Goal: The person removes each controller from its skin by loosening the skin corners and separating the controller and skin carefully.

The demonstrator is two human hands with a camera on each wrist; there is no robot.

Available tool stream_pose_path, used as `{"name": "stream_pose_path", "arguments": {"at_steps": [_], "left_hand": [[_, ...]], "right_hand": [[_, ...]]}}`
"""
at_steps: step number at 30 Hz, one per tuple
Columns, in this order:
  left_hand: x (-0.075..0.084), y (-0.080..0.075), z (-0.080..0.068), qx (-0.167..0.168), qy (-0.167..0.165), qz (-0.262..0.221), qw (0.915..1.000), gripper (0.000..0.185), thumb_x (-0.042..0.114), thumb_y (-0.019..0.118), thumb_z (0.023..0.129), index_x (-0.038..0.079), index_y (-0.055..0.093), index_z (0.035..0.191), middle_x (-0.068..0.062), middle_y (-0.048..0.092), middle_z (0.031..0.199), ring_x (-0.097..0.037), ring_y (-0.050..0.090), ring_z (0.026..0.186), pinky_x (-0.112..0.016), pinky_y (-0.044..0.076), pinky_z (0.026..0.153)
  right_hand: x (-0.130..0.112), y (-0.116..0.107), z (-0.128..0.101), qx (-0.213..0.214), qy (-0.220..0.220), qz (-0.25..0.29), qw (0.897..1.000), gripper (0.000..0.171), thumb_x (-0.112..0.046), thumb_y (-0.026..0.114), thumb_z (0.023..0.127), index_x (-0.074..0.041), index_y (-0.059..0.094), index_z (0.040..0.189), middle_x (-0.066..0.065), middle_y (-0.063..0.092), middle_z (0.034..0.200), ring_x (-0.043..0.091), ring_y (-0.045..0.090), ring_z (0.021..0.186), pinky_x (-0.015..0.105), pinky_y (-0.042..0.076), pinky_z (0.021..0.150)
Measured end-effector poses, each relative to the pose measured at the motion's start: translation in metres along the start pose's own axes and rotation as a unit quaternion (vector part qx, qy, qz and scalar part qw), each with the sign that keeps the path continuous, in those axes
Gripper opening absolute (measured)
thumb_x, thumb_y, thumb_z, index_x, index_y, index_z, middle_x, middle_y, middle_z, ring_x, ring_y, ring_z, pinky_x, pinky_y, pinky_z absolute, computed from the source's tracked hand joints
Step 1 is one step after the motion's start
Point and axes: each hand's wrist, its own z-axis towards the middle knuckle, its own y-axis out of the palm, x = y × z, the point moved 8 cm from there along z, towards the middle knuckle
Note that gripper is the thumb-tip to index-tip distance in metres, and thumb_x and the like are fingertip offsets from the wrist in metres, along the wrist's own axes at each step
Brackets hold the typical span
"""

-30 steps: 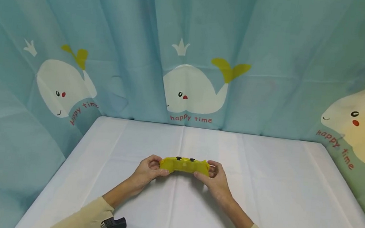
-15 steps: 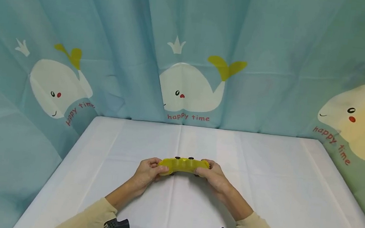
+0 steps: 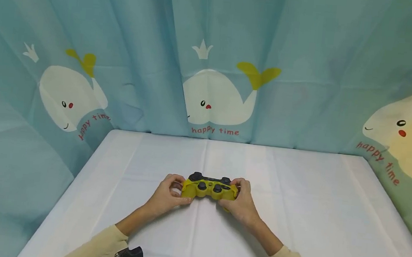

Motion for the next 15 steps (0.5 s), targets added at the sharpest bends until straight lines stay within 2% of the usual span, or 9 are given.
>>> {"name": "stream_pose_path", "arguments": {"at_steps": [3,5,7,10,12,15], "left_hand": [[0.007,0.005,-0.002,-0.028,0.054,0.062,0.9962,0.065,0.002,0.085,0.080,0.000,0.049,0.134,-0.013,0.045,0.135,-0.032,0.055,0.120,-0.039,0.050,0.097],[0.009,0.008,-0.005,-0.028,0.086,0.096,0.9913,0.068,0.001,0.085,0.080,0.002,0.049,0.138,-0.012,0.044,0.139,-0.030,0.053,0.124,-0.040,0.048,0.099],[0.012,0.008,-0.007,-0.014,0.113,0.132,0.9847,0.065,0.002,0.086,0.079,0.004,0.053,0.135,-0.008,0.048,0.133,-0.026,0.054,0.120,-0.037,0.050,0.096],[0.018,0.007,-0.007,0.006,0.135,0.167,0.9766,0.054,0.001,0.089,0.076,0.008,0.061,0.121,-0.001,0.050,0.117,-0.019,0.057,0.105,-0.032,0.053,0.087],[0.021,0.007,-0.005,0.007,0.142,0.184,0.9727,0.048,0.003,0.091,0.074,0.010,0.061,0.111,0.002,0.049,0.107,-0.016,0.056,0.096,-0.030,0.052,0.083],[0.025,0.007,-0.003,-0.001,0.134,0.203,0.9701,0.043,0.004,0.090,0.074,0.013,0.058,0.101,0.004,0.046,0.100,-0.015,0.053,0.089,-0.031,0.050,0.079]], "right_hand": [[-0.002,-0.002,0.000,0.015,-0.058,-0.035,0.998,0.068,-0.007,0.089,0.076,-0.001,0.041,0.124,0.017,0.047,0.120,0.029,0.054,0.102,0.025,0.049,0.083],[-0.002,-0.002,-0.001,0.021,-0.082,-0.054,0.995,0.067,-0.010,0.091,0.074,-0.002,0.045,0.121,0.015,0.052,0.112,0.025,0.055,0.095,0.025,0.050,0.079],[-0.003,-0.003,-0.002,0.029,-0.100,-0.065,0.992,0.062,-0.012,0.093,0.070,-0.005,0.048,0.112,0.011,0.055,0.104,0.023,0.055,0.089,0.025,0.050,0.073],[-0.007,-0.004,-0.003,0.035,-0.131,-0.092,0.986,0.057,-0.013,0.095,0.066,-0.009,0.050,0.101,0.006,0.056,0.096,0.020,0.054,0.084,0.025,0.049,0.068],[-0.011,-0.005,-0.004,0.041,-0.152,-0.103,0.982,0.055,-0.010,0.096,0.064,-0.011,0.051,0.095,0.003,0.055,0.091,0.020,0.053,0.079,0.025,0.048,0.064],[-0.017,-0.003,-0.005,0.043,-0.179,-0.120,0.976,0.054,-0.009,0.096,0.063,-0.012,0.050,0.091,0.000,0.052,0.087,0.018,0.050,0.075,0.026,0.044,0.061]]}}
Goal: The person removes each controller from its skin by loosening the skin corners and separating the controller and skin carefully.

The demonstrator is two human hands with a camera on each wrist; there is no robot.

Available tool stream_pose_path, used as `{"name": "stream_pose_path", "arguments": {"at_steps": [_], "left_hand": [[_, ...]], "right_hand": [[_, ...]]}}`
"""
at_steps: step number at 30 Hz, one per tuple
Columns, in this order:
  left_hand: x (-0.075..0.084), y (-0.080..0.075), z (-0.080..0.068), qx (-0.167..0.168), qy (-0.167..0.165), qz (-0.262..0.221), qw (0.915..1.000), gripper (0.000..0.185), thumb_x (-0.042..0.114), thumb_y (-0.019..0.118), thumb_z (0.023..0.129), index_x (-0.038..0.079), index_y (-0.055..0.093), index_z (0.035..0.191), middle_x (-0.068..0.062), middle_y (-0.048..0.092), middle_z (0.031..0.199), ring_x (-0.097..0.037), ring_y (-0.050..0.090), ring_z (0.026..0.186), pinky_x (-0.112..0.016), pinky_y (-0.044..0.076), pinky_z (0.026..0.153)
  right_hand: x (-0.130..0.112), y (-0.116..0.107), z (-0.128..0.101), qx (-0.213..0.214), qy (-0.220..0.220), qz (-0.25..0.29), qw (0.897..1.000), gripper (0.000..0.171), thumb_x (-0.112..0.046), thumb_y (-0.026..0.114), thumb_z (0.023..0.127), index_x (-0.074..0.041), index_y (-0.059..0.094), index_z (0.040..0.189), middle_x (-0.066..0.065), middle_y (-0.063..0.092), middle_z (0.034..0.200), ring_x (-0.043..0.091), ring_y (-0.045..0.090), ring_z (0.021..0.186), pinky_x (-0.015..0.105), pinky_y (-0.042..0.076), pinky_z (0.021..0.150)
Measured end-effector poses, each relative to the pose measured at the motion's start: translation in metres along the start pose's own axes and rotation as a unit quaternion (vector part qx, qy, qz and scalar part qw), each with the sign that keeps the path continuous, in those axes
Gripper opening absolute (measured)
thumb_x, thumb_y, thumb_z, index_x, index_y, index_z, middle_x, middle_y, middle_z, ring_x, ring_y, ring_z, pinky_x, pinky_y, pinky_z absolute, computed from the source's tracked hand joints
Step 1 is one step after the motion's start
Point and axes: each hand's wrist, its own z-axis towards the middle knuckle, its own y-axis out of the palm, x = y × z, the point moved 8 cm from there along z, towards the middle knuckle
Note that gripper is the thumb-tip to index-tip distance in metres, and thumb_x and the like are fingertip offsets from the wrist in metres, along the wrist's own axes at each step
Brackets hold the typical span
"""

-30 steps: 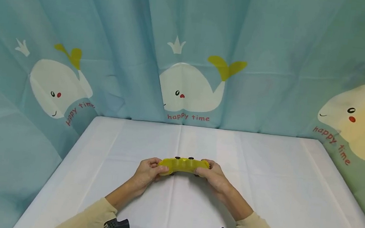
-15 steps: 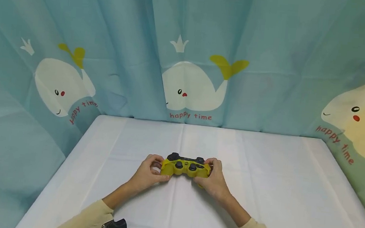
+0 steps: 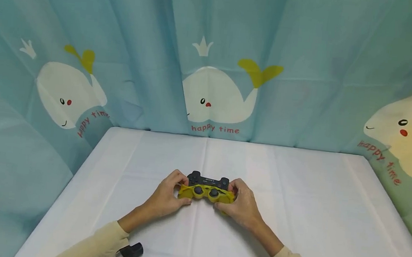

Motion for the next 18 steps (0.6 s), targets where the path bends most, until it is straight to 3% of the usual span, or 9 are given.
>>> {"name": "stream_pose_path", "arguments": {"at_steps": [5,9,13,16,18], "left_hand": [[0.007,0.003,0.003,-0.025,-0.012,0.074,0.9968,0.044,0.013,0.088,0.079,0.014,0.055,0.108,0.002,0.044,0.108,-0.017,0.051,0.099,-0.036,0.049,0.085],[0.023,0.006,0.010,-0.033,0.034,0.164,0.9854,0.056,0.031,0.085,0.084,0.012,0.056,0.128,-0.004,0.046,0.131,-0.023,0.047,0.121,-0.044,0.045,0.097],[0.041,0.016,0.022,-0.058,0.097,0.206,0.9721,0.058,0.044,0.078,0.089,0.012,0.062,0.135,-0.004,0.051,0.142,-0.024,0.044,0.134,-0.049,0.041,0.104],[0.047,0.026,0.029,-0.085,0.115,0.223,0.9642,0.052,0.047,0.075,0.092,0.012,0.066,0.130,-0.001,0.060,0.134,-0.020,0.051,0.129,-0.045,0.042,0.105],[0.047,0.031,0.032,-0.096,0.117,0.234,0.9603,0.049,0.046,0.075,0.092,0.012,0.069,0.125,0.000,0.065,0.127,-0.018,0.056,0.124,-0.041,0.043,0.104]], "right_hand": [[-0.010,0.000,0.000,-0.016,-0.024,-0.089,0.996,0.051,-0.017,0.094,0.067,-0.014,0.052,0.095,-0.001,0.041,0.089,0.020,0.043,0.084,0.033,0.038,0.072],[-0.023,0.002,0.003,-0.052,-0.067,-0.152,0.985,0.051,-0.022,0.093,0.070,-0.014,0.062,0.110,0.001,0.042,0.101,0.026,0.039,0.098,0.045,0.029,0.081],[-0.030,0.004,0.011,-0.114,-0.081,-0.135,0.981,0.039,-0.020,0.079,0.084,-0.012,0.070,0.121,0.002,0.049,0.118,0.025,0.040,0.105,0.051,0.026,0.083],[-0.031,0.005,0.021,-0.146,-0.059,-0.103,0.982,0.017,-0.023,0.065,0.099,-0.014,0.074,0.110,-0.002,0.055,0.113,0.021,0.042,0.101,0.050,0.027,0.083],[-0.029,0.007,0.027,-0.153,-0.037,-0.083,0.984,0.017,-0.023,0.060,0.103,-0.015,0.075,0.099,-0.004,0.057,0.105,0.020,0.042,0.098,0.049,0.028,0.082]]}}
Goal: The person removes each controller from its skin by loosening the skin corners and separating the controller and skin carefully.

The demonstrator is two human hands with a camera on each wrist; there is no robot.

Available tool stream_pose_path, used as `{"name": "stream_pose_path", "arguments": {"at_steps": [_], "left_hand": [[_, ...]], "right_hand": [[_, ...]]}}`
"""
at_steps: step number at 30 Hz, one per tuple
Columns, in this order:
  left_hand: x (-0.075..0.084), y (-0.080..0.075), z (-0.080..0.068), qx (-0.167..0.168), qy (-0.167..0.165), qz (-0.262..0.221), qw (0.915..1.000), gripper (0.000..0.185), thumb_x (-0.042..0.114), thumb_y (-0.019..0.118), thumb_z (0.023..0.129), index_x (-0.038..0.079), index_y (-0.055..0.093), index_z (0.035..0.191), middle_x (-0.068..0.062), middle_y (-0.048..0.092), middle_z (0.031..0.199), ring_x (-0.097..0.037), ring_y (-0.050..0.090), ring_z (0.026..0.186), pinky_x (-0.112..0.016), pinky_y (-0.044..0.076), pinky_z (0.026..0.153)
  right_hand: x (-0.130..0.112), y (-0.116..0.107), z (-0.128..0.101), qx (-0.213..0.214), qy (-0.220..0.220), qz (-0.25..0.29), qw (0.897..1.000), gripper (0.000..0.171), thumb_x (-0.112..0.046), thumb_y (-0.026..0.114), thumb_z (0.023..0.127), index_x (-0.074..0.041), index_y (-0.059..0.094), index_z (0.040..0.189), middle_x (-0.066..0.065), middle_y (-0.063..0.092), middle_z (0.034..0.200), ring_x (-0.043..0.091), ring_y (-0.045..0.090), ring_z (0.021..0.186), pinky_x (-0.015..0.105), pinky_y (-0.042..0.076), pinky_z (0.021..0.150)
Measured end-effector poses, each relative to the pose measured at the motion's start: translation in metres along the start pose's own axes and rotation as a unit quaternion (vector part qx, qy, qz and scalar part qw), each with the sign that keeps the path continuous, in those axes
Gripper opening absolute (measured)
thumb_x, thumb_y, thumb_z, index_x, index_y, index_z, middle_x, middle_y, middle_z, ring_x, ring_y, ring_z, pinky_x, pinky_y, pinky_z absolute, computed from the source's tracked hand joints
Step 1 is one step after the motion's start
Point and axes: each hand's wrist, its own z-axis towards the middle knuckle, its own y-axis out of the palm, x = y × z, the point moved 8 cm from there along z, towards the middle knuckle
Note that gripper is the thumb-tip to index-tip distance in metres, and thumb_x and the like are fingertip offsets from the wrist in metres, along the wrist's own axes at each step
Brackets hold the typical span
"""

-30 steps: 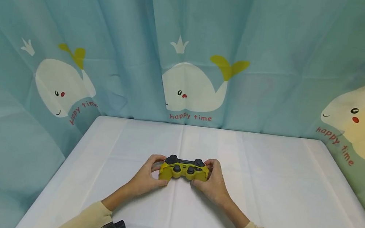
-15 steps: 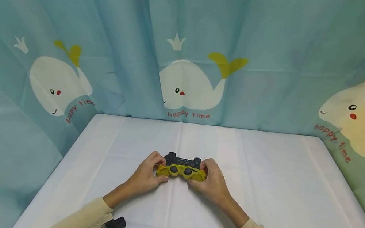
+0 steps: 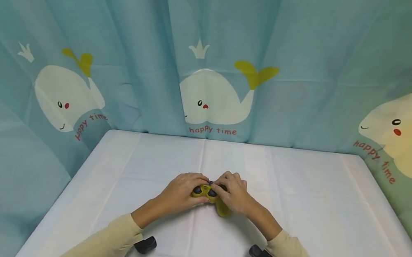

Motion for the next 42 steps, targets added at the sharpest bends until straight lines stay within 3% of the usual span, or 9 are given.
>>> {"name": "stream_pose_path", "arguments": {"at_steps": [7,12,15,21,28,32,35,37,42], "left_hand": [[0.002,0.005,-0.001,-0.031,-0.004,-0.017,0.9994,0.043,0.036,0.080,0.090,0.010,0.070,0.123,0.002,0.066,0.122,-0.015,0.058,0.121,-0.043,0.044,0.104],[0.008,0.006,-0.001,-0.059,0.013,-0.022,0.9980,0.039,0.029,0.080,0.091,0.010,0.068,0.123,0.003,0.065,0.120,-0.013,0.059,0.116,-0.049,0.044,0.105],[0.012,0.005,-0.001,-0.055,0.030,0.003,0.9980,0.038,0.031,0.080,0.090,0.011,0.068,0.121,0.005,0.065,0.114,-0.010,0.059,0.108,-0.042,0.047,0.099],[0.016,0.002,-0.004,-0.033,0.046,0.047,0.9973,0.040,0.037,0.081,0.088,0.014,0.070,0.119,0.007,0.066,0.112,-0.010,0.060,0.107,-0.039,0.051,0.091],[0.011,0.001,-0.001,-0.028,0.034,0.022,0.9988,0.039,0.037,0.084,0.085,0.015,0.074,0.116,0.006,0.068,0.118,-0.010,0.062,0.112,-0.035,0.053,0.084],[0.010,0.001,0.000,-0.017,0.033,0.005,0.9993,0.038,0.035,0.085,0.085,0.013,0.073,0.114,0.003,0.068,0.123,-0.012,0.061,0.117,-0.041,0.051,0.092],[0.008,0.001,-0.004,-0.005,0.032,0.022,0.9992,0.036,0.037,0.084,0.085,0.014,0.070,0.108,0.002,0.067,0.124,-0.015,0.060,0.120,-0.050,0.045,0.103],[0.006,-0.001,-0.007,-0.003,0.031,0.031,0.9990,0.034,0.038,0.084,0.085,0.015,0.068,0.104,0.002,0.064,0.123,-0.017,0.059,0.120,-0.052,0.041,0.105],[0.000,-0.012,-0.011,-0.024,0.039,0.011,0.9989,0.031,0.037,0.082,0.088,0.015,0.073,0.108,0.000,0.060,0.122,-0.019,0.057,0.116,-0.041,0.046,0.099]], "right_hand": [[0.002,0.012,0.007,-0.028,0.095,0.033,0.995,0.023,-0.018,0.057,0.104,-0.011,0.070,0.087,0.001,0.055,0.103,0.028,0.041,0.102,0.054,0.031,0.086],[0.004,0.020,0.001,-0.047,0.208,0.115,0.970,0.024,-0.017,0.052,0.104,-0.004,0.068,0.092,0.008,0.051,0.114,0.038,0.034,0.120,0.057,0.034,0.093],[0.000,0.019,-0.003,-0.039,0.224,0.132,0.965,0.022,-0.016,0.054,0.104,-0.002,0.067,0.094,0.008,0.050,0.115,0.038,0.034,0.121,0.055,0.035,0.092],[-0.021,0.013,-0.006,-0.008,0.133,0.047,0.990,0.022,-0.015,0.058,0.103,-0.007,0.070,0.086,0.004,0.051,0.107,0.032,0.039,0.107,0.057,0.025,0.087],[-0.032,0.014,-0.020,0.051,0.062,-0.031,0.996,0.018,-0.010,0.060,0.102,-0.011,0.067,0.085,0.001,0.048,0.101,0.028,0.038,0.101,0.055,0.025,0.087],[-0.046,0.010,-0.036,0.104,-0.052,-0.148,0.982,0.006,-0.006,0.075,0.091,-0.010,0.071,0.093,0.002,0.047,0.102,0.028,0.041,0.098,0.055,0.030,0.085],[-0.053,0.014,-0.050,0.113,-0.124,-0.245,0.955,0.029,-0.005,0.081,0.083,-0.010,0.072,0.110,0.006,0.049,0.109,0.031,0.044,0.099,0.056,0.035,0.084],[-0.052,0.017,-0.057,0.105,-0.144,-0.270,0.946,0.041,-0.006,0.081,0.082,-0.012,0.069,0.121,0.008,0.050,0.113,0.030,0.045,0.099,0.055,0.036,0.084],[-0.044,0.015,-0.064,0.107,-0.155,-0.217,0.958,0.064,-0.009,0.082,0.081,-0.013,0.058,0.140,0.009,0.049,0.120,0.026,0.047,0.102,0.051,0.037,0.086]]}}
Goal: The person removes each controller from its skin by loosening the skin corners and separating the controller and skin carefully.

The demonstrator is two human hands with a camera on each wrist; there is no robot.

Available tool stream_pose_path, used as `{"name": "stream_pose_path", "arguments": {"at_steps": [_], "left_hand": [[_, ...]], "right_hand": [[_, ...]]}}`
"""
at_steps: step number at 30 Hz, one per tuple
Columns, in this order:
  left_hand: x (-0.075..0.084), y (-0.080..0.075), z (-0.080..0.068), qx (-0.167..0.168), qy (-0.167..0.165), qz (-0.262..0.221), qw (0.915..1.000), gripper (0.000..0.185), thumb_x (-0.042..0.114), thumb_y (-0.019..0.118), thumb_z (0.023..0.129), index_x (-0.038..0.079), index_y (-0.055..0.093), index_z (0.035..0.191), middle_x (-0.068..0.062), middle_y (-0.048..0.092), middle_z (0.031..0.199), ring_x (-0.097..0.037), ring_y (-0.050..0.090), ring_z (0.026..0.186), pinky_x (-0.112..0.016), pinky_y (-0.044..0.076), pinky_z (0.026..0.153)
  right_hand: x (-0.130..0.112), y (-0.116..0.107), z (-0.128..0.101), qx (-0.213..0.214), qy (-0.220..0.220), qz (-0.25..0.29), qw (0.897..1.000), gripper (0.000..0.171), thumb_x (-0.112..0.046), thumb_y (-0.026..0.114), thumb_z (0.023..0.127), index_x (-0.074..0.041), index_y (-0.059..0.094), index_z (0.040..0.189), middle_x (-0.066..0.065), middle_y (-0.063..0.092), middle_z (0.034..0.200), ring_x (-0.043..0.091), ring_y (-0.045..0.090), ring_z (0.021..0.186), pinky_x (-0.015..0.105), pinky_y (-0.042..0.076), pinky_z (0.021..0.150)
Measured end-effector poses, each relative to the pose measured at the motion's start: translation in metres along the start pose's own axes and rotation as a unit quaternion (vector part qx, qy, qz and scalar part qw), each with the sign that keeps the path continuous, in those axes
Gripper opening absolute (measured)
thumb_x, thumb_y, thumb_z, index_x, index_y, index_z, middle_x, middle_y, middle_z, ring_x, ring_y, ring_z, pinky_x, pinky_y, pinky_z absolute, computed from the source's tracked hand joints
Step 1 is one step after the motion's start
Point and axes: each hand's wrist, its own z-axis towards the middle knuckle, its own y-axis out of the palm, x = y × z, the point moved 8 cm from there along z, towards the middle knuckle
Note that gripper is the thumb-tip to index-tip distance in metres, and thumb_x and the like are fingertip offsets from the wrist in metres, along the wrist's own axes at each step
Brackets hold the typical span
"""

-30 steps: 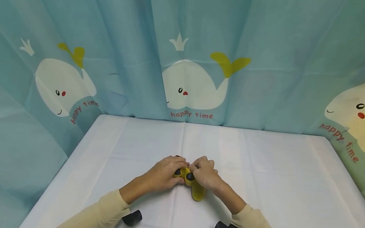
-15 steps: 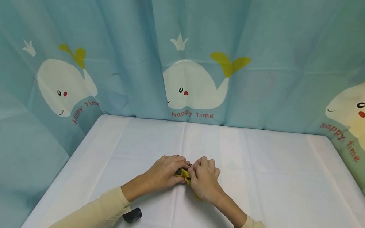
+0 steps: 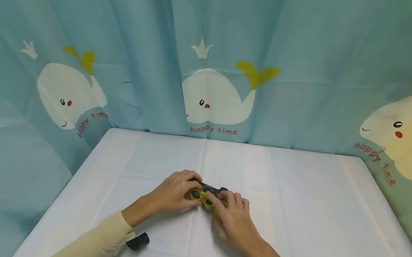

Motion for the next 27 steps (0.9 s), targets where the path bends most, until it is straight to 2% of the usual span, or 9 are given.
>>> {"name": "stream_pose_path", "arguments": {"at_steps": [4,6,10,14,17,19,22,27], "left_hand": [[-0.003,-0.003,0.002,-0.034,0.001,-0.036,0.9988,0.027,0.031,0.078,0.093,0.013,0.072,0.113,-0.001,0.058,0.124,-0.020,0.054,0.116,-0.038,0.046,0.098],[-0.005,-0.002,0.004,-0.056,-0.009,-0.036,0.9977,0.025,0.032,0.076,0.094,0.014,0.070,0.111,0.000,0.057,0.123,-0.019,0.052,0.115,-0.039,0.044,0.098],[-0.012,0.003,0.011,-0.118,-0.037,-0.039,0.9915,0.023,0.039,0.073,0.095,0.021,0.062,0.102,0.005,0.053,0.114,-0.017,0.048,0.108,-0.040,0.040,0.088],[-0.019,0.006,0.022,-0.179,-0.055,-0.097,0.9775,0.016,0.037,0.069,0.097,0.022,0.063,0.096,0.008,0.052,0.110,-0.016,0.045,0.107,-0.039,0.038,0.087],[-0.022,0.006,0.028,-0.206,-0.054,-0.119,0.9699,0.013,0.032,0.065,0.100,0.023,0.066,0.092,0.008,0.055,0.108,-0.015,0.046,0.106,-0.039,0.037,0.088],[-0.022,0.005,0.031,-0.214,-0.045,-0.102,0.9706,0.013,0.028,0.064,0.101,0.023,0.065,0.089,0.010,0.056,0.103,-0.014,0.046,0.102,-0.038,0.036,0.086],[-0.018,0.003,0.034,-0.202,-0.031,-0.044,0.9779,0.015,0.027,0.061,0.101,0.023,0.064,0.087,0.011,0.056,0.094,-0.013,0.048,0.094,-0.037,0.036,0.084],[-0.006,-0.001,0.038,-0.146,-0.009,0.071,0.9866,0.017,0.026,0.059,0.103,0.017,0.066,0.090,0.010,0.061,0.083,-0.011,0.057,0.081,-0.031,0.044,0.079]], "right_hand": [[0.010,-0.001,0.005,0.002,0.024,0.034,0.999,0.070,-0.017,0.086,0.080,-0.009,0.053,0.142,0.011,0.047,0.126,0.028,0.048,0.109,0.053,0.039,0.092],[0.014,0.005,0.010,-0.018,0.036,0.033,0.999,0.069,-0.027,0.086,0.083,-0.005,0.054,0.139,0.013,0.046,0.132,0.031,0.047,0.116,0.055,0.039,0.095],[0.015,0.024,0.016,-0.060,0.044,0.025,0.997,0.074,-0.045,0.081,0.086,-0.001,0.054,0.139,0.016,0.047,0.140,0.035,0.045,0.126,0.057,0.041,0.096],[0.019,0.034,0.020,-0.066,0.052,0.012,0.996,0.071,-0.045,0.079,0.088,-0.004,0.054,0.140,0.013,0.052,0.136,0.034,0.046,0.124,0.056,0.044,0.094],[0.019,0.038,0.020,-0.068,0.045,0.001,0.997,0.067,-0.037,0.081,0.088,-0.005,0.054,0.139,0.012,0.054,0.134,0.034,0.047,0.122,0.055,0.046,0.094],[0.018,0.039,0.019,-0.065,0.032,-0.002,0.997,0.067,-0.032,0.082,0.086,-0.003,0.053,0.139,0.013,0.054,0.134,0.035,0.047,0.121,0.055,0.047,0.093],[0.016,0.037,0.018,-0.050,0.012,-0.006,0.999,0.067,-0.027,0.084,0.083,-0.002,0.054,0.137,0.013,0.055,0.133,0.035,0.048,0.119,0.055,0.049,0.090],[0.018,0.033,0.020,-0.040,0.006,-0.008,0.999,0.063,-0.022,0.083,0.081,-0.001,0.055,0.134,0.013,0.057,0.130,0.036,0.050,0.116,0.054,0.051,0.087]]}}
